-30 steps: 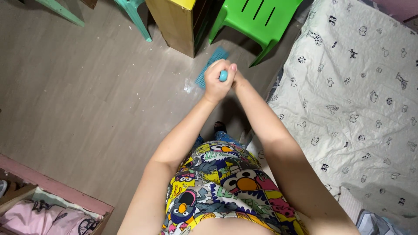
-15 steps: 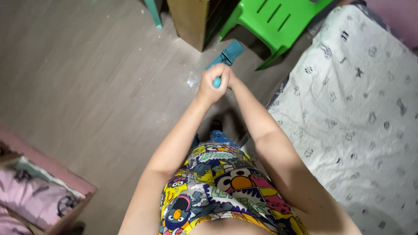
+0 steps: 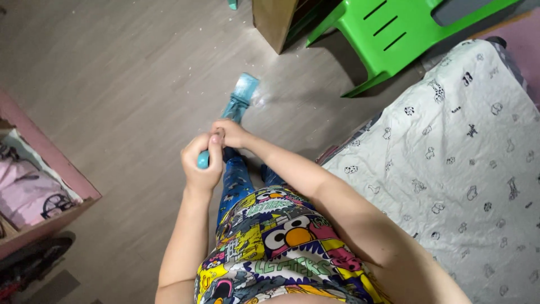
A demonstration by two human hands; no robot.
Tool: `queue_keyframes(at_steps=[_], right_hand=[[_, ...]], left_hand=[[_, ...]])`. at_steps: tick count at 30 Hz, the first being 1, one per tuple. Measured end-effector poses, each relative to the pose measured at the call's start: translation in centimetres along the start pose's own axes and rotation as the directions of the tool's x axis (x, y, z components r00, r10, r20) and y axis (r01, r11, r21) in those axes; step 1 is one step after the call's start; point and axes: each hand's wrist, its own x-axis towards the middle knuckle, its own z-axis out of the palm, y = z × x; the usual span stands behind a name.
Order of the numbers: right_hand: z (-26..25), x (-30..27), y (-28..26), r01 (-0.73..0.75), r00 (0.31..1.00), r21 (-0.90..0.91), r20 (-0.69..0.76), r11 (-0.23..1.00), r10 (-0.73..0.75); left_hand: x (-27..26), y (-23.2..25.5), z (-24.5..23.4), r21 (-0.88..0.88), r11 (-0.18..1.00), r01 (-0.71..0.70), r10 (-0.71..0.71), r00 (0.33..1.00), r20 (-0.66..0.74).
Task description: The recorder is mopping the floor in several rooms of a home.
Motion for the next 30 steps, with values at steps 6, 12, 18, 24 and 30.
queue_keyframes(at_steps=[6,12,18,24,30], right_hand=[[-1.5,-1.5,-1.3,0.398,0.917,-0.542,0.231,0.740,-0.324],[-9.6,-6.5,0.4,0.397,0.918,-0.484,0.198,0.780,-0.344],[-12.8,-15.8,-4.2,0.544,0.766,-0.403,-0.122,0.736,-0.632],[-14.4,-18.9,-4.0,0.288,0.714,-0.577,-0.402,0.764,-0.573],[-12.2,-12.3,3.2,0.251,0.610,-0.733,-0.387,0.632,-0.692]], left_hand=[[-2.6,-0.4,2.7,0.023,1.000,0.014,-0.009,0.978,-0.207],[-1.2,-1.8,10.5,0.021,0.990,-0.138,0.138,0.990,-0.025],[0.1,2.5,18.9,-0.328,0.886,-0.327,0.409,0.884,0.225],[-0.3,1.2,22.2,-0.502,0.763,-0.407,0.596,0.743,0.304],[-1.4,-3.4,14.9,-0.363,0.791,-0.493,0.603,0.729,0.324]])
